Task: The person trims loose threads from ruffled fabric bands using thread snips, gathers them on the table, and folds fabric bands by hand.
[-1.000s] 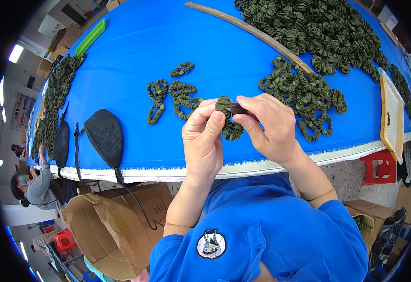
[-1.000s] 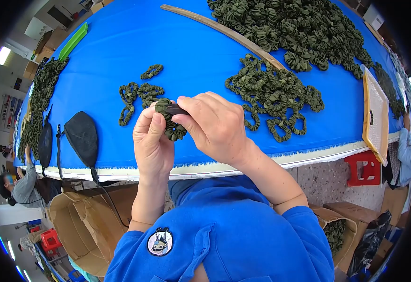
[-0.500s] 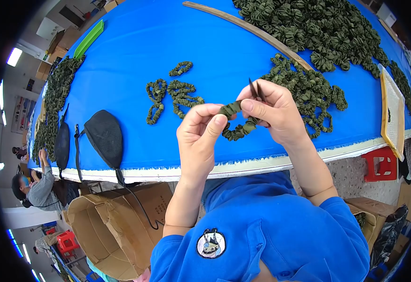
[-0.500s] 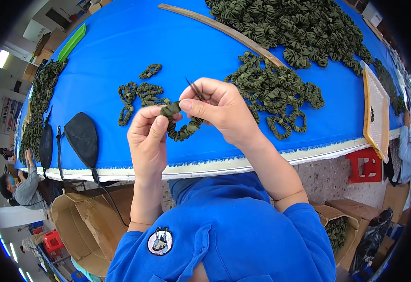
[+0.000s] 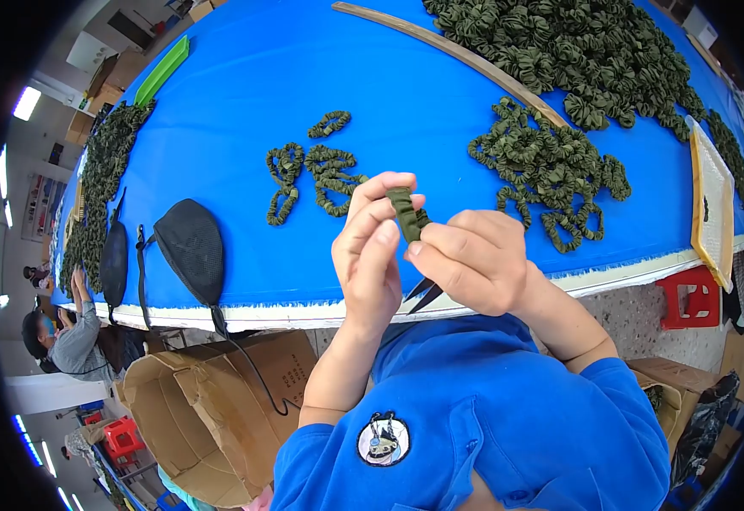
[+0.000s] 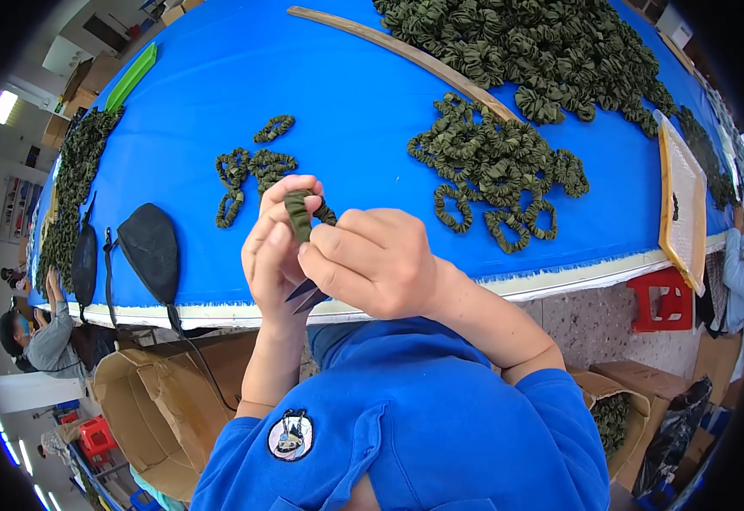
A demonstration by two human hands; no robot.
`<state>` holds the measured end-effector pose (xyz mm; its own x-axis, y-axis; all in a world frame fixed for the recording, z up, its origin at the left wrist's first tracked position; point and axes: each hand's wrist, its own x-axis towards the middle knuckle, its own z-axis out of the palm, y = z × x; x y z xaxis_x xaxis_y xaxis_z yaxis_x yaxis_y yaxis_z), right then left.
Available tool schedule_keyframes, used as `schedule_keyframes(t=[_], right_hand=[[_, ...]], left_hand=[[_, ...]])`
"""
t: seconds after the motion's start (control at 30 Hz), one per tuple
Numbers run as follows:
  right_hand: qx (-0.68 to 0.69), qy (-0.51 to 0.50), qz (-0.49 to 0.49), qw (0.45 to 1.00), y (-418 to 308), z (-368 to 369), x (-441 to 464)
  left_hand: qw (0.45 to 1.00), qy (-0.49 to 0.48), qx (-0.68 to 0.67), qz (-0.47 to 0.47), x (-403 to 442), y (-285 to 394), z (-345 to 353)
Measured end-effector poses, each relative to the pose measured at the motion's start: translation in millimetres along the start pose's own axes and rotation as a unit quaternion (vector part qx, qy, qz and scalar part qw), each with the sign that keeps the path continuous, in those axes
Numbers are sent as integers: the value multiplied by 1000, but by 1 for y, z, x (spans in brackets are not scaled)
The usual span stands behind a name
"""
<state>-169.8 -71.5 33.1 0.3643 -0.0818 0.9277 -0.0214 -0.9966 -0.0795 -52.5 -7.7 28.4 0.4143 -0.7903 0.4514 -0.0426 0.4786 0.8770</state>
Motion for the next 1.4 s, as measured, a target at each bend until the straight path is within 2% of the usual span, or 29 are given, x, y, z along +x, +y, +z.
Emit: schedule_keyframes(t=[0.07, 0.1, 0.17, 0.23, 0.43, 0.57, 0.77, 0.9, 1.1, 1.27, 1.4], right_hand=[[12, -13, -7, 1000, -1, 3, -5], [13, -13, -7, 1000, -3, 1, -4], [111, -29, 125, 985, -8, -9, 4], [205, -45, 255, 944, -11, -15, 8], [228, -41, 358, 904, -1, -15, 4], [300, -74, 422, 852, -6, -23, 7], [289, -82, 410, 861, -6, -21, 7], [301, -28, 385, 872, -7, -16, 7], [307, -34, 386, 869, -6, -18, 7], [352, -34, 409, 841, -5, -20, 8], [389, -15, 450, 804, -6, -17, 4]], left_hand=[[991, -12, -119, -61, 1, 4, 0], [991, -11, -118, -61, 1, 4, -1], [992, -13, -116, -50, 2, 3, -4], [993, -16, -113, -39, 2, 3, -7], [995, -18, -90, -33, -2, 4, -8], [995, -49, -85, 17, -2, -4, -9], [996, -62, -64, 15, -5, -3, -8], [994, -81, -58, 39, -3, -4, -6], [994, -85, -53, 43, -4, -5, -5], [995, -83, -52, 24, -4, -3, -5], [994, -89, -36, 57, -2, -9, -7]])
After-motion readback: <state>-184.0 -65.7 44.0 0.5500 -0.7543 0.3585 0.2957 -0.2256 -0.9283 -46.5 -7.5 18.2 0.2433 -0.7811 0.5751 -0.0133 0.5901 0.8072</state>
